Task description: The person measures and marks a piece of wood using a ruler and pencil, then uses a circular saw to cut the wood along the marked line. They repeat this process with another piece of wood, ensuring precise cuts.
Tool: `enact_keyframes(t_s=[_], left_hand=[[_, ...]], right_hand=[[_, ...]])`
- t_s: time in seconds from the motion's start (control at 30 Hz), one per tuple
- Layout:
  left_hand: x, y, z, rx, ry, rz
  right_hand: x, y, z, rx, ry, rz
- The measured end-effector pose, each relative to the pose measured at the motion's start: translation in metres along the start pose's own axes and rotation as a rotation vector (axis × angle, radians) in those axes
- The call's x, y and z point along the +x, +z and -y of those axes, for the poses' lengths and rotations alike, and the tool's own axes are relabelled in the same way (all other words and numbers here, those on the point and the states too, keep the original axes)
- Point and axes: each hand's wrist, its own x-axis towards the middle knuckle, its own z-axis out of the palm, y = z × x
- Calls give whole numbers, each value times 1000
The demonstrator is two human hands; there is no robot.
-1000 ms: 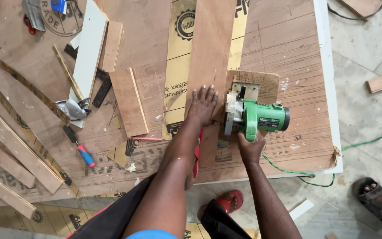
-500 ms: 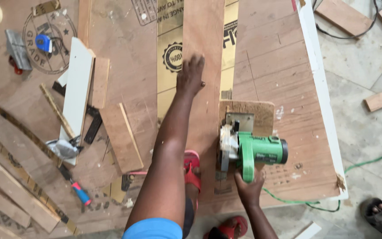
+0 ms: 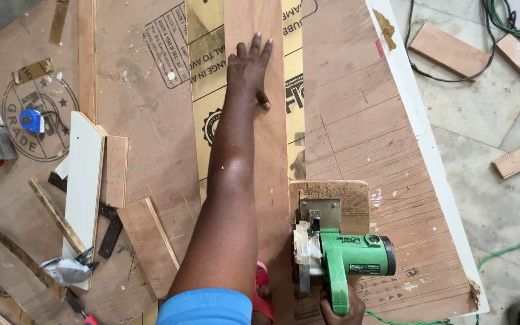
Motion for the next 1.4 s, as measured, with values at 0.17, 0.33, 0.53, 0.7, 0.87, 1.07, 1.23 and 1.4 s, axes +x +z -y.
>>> enact_keyframes(t_s=[0.17,0.33,0.53,0.7,0.87,1.07,1.23,1.4], left_hand=[[2,-2,9,-45,41,16],[5,4,13,-41,72,10],[3,0,13,-129,70,57],[2,-3,13,-154,60,74],[3,-1,17,-190,89,61],[0,-7,19,-221,79,102],[2,-9,25,-177,103,94],[6,-8,33,-142,136,92]], right_hand=[[24,2,16,-157,143,13],[50,11,58,-124,96,-36],[71,16,86,-105,41,-68],[84,19,96,-80,53,-70],[97,22,102,-72,79,-65],[113,25,106,-80,26,-94],[125,31,107,-67,54,-99],[133,32,107,-47,36,-90]])
